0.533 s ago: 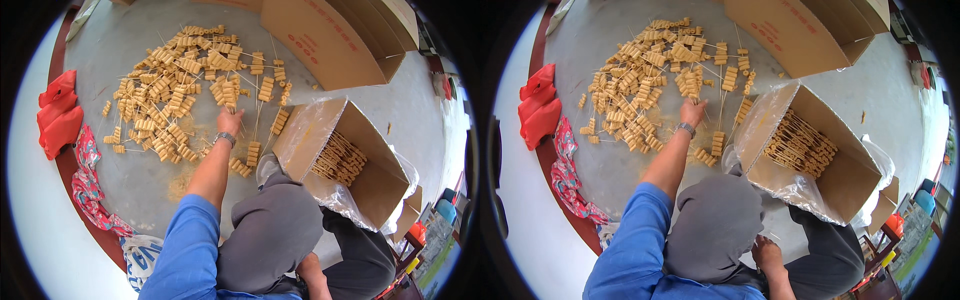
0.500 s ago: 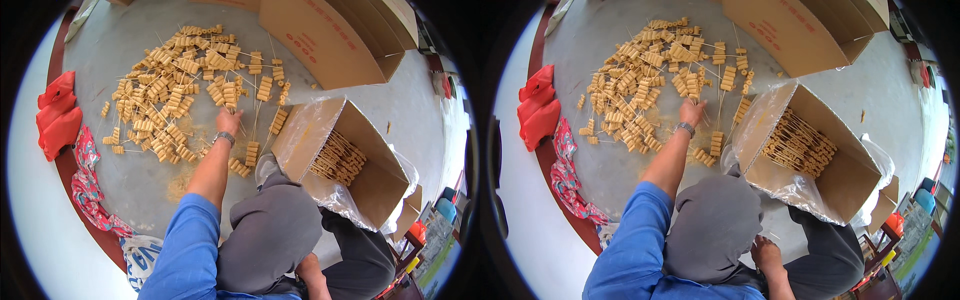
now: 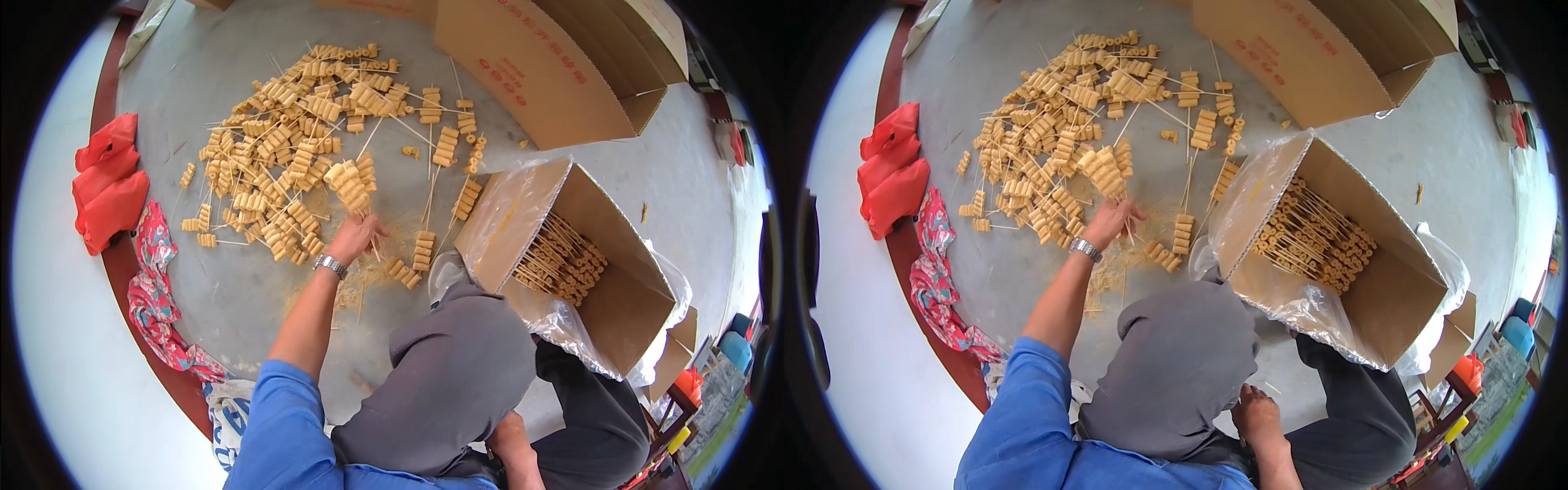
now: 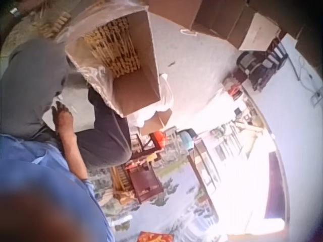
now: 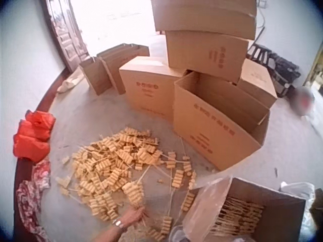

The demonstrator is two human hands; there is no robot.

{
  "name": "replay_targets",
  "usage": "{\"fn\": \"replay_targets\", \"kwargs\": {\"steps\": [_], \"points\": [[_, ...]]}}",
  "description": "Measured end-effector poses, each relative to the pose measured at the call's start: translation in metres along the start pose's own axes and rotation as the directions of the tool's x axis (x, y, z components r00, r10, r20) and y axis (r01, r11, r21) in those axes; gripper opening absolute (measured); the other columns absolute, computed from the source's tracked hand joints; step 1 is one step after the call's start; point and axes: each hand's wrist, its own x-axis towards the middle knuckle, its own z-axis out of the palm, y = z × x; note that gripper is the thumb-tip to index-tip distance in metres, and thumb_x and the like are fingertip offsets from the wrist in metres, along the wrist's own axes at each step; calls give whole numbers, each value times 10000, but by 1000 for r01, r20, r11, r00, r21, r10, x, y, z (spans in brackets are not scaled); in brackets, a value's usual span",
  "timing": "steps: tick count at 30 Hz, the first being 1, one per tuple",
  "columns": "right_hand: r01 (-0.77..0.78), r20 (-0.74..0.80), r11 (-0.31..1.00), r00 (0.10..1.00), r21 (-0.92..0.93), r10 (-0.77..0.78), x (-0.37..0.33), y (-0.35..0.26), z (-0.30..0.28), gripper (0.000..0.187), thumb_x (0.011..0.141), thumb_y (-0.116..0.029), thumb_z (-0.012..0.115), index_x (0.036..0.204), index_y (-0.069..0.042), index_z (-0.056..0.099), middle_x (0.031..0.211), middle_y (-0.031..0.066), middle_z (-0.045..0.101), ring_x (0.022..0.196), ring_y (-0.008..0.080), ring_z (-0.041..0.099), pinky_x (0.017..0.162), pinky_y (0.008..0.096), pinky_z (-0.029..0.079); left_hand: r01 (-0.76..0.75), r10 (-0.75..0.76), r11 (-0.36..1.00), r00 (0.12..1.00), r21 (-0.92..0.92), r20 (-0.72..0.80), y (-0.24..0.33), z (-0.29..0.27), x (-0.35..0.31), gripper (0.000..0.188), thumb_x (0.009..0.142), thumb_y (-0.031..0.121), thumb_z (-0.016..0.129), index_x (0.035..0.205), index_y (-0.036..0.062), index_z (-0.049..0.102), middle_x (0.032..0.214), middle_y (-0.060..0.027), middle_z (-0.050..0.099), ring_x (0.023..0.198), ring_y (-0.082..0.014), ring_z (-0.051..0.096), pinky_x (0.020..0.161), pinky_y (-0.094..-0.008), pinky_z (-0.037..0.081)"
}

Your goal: The person sits on the floor and repeatedly picks up small ring-shaped snacks and wooden skewers, threading the snacks onto the skewers. The person then places the completed skewers into a cardboard box.

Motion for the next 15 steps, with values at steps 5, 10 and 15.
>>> {"fn": "replay_targets", "kwargs": {"steps": [5, 10, 15], "points": [[82, -71, 995, 994, 52, -78, -4, 7, 2, 219, 874, -200, 578, 992, -39, 669, 974, 187, 698, 901, 360, 678, 784, 447, 545, -120, 127, 938, 992, 325, 0, -41, -18, -24, 306, 949, 295, 550, 955, 22, 687, 720, -124, 689, 636, -221, 654, 601, -357, 512], [35, -94, 998, 995, 58, -29, -5, 2, -3, 208, 863, -175, 581, 972, -23, 674, 953, 196, 700, 906, 375, 672, 781, 455, 538, -245, 303, 656, 952, 714, 49, -55, -7, -24, 299, 898, 249, 617, 1156, 98, 596, 874, -182, 696, 824, -365, 669, 704, -475, 519], [-8, -50, 996, 999, 87, 13, -3, 4, -2, 208, 870, -181, 573, 951, -14, 668, 939, 205, 697, 899, 385, 669, 782, 460, 534, -174, 226, 545, 973, 820, 56, -60, 16, -7, 297, 897, 233, 619, 1172, 126, 587, 887, -177, 696, 837, -373, 670, 723, -483, 524]]}}
